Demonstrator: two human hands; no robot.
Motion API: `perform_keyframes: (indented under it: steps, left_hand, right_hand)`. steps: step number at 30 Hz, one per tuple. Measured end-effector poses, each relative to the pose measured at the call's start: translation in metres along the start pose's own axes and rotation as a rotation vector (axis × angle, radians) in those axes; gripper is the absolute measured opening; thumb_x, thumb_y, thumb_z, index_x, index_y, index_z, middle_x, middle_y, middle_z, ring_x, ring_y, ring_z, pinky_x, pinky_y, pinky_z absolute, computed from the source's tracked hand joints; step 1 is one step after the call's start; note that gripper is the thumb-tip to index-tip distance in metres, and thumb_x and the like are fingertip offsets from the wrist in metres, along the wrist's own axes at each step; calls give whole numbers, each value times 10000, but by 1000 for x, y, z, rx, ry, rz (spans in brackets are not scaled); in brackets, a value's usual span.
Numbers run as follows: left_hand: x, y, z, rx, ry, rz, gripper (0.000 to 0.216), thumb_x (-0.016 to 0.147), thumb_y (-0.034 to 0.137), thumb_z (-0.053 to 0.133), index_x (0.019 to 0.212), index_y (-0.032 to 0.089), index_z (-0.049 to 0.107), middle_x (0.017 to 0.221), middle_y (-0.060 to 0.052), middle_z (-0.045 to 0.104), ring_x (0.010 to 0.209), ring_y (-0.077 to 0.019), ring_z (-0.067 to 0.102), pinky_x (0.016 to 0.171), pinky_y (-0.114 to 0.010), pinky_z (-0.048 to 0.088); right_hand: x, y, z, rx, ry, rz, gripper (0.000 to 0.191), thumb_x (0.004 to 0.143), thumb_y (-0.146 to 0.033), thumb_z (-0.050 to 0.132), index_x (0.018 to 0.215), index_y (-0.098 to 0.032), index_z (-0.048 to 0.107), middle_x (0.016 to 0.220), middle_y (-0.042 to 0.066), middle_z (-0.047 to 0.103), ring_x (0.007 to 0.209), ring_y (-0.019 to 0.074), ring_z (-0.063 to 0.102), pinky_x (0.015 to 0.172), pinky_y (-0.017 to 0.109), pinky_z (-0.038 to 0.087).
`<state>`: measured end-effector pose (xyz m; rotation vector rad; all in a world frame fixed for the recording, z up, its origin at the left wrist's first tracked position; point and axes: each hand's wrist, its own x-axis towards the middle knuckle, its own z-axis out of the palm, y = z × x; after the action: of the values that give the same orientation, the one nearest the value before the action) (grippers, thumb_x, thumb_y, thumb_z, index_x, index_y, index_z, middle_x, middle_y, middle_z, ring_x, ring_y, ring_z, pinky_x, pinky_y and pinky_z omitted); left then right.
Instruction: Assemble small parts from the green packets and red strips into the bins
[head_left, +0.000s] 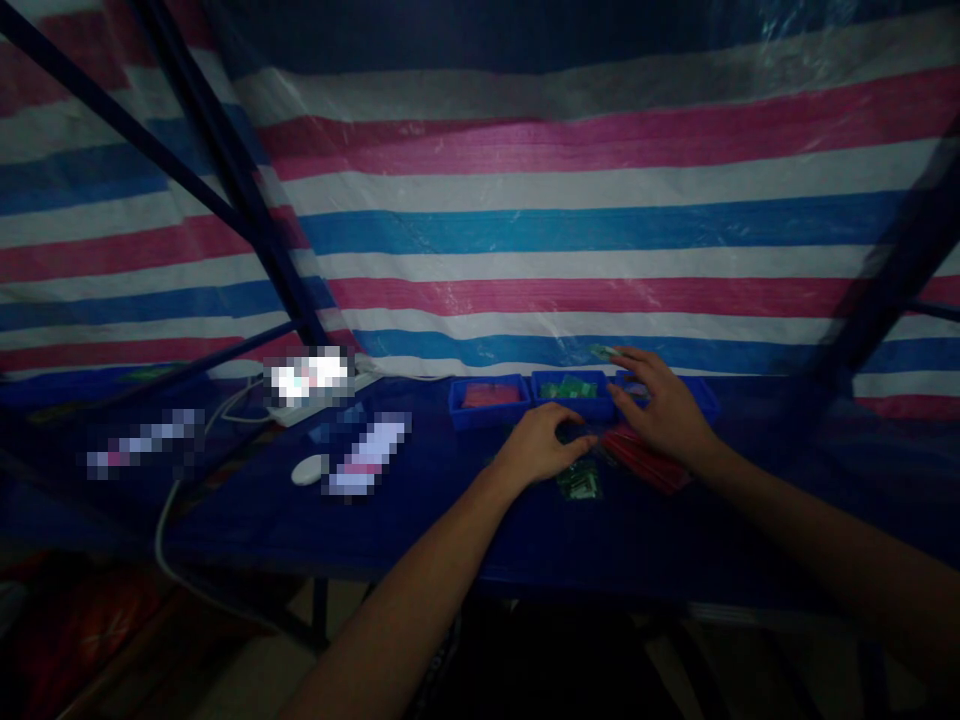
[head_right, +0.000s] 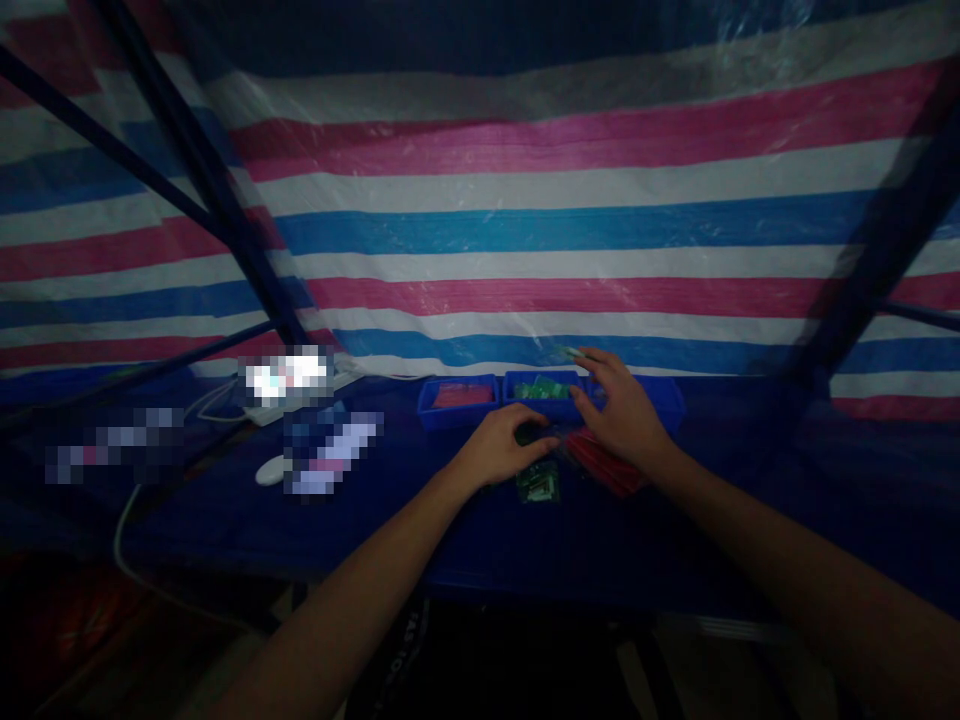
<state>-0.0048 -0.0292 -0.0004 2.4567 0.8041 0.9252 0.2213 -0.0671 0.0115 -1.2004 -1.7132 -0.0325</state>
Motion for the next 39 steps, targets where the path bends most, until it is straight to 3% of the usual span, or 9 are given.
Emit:
perform_keyframes:
  steps: [4, 8, 13, 23, 26, 29, 33, 39]
  left_hand:
    - [-3, 4, 0, 75, -81, 39, 470, 844, 523, 745, 1159, 175, 730, 1154, -136, 704, 1092, -290, 658, 978, -415, 517]
    - [-5, 4, 0, 42, -107, 51, 511, 815, 518, 774, 1213, 204, 715, 1191, -129, 694, 1119, -296, 652, 1005, -425, 510]
    - [-4, -4, 2, 21, -132, 39, 389, 810, 421, 796, 1139, 222, 743, 1157, -110, 716, 1139, -298, 649, 1032, -434, 493]
    - [2, -7, 0, 75, -52, 27, 235, 818, 166, 739, 1049, 199, 760, 1042, -80, 737, 1000, -260, 676, 957, -404, 516]
    - [5, -5, -3, 20, 66, 19, 228, 839, 86, 667, 1027, 191, 744, 1030, -71, 731, 975, -234, 677, 953, -397, 520]
    - [7, -2, -4, -147, 161, -11, 290, 855, 92, 667, 1126, 192, 695, 1105, -77, 725, 946, -208, 692, 928, -390, 545]
    - [9, 0, -2, -399, 180, -61, 437, 843, 118, 715, 1258, 193, 601, 1177, -103, 703, 955, -199, 717, 886, -376, 578]
    - [10, -2, 0, -523, 174, -95, 491, 812, 116, 752, 1265, 187, 576, 1093, -103, 709, 927, -192, 724, 866, -372, 590]
  right_hand:
    - [-4, 13, 8, -127, -167, -93, 470, 911, -358, 651, 1368, -252, 624, 1538, 104, 520, 1428, 339, 473, 1194, 579, 371]
    - [-6, 18, 12, -164, -295, -82, 334, 921, -377, 640, 1230, -268, 707, 1375, 93, 664, 1291, 338, 604, 1118, 583, 445]
    - [-5, 6, 8, -180, -266, -67, 273, 957, -392, 589, 1159, -263, 721, 1169, 90, 744, 1127, 315, 679, 1032, 525, 507]
    - [-3, -12, 3, -121, -188, -65, 223, 947, -362, 605, 1115, -277, 724, 1126, 72, 742, 1110, 309, 672, 1019, 541, 502]
    - [-3, -16, 2, -30, -176, -2, 237, 940, -377, 625, 1140, -289, 716, 1148, 71, 742, 1111, 309, 687, 1014, 549, 517]
    - [-5, -15, 5, 212, -243, 112, 342, 915, -408, 672, 1240, -301, 667, 1199, 71, 738, 1079, 287, 719, 985, 517, 562]
    - [-7, -11, 12, 476, -323, 246, 409, 859, -406, 737, 1232, -262, 649, 1093, 74, 764, 978, 251, 749, 920, 464, 606]
    - [-7, -13, 14, 574, -304, 330, 389, 826, -386, 767, 1163, -230, 648, 959, 50, 750, 852, 221, 741, 835, 431, 619]
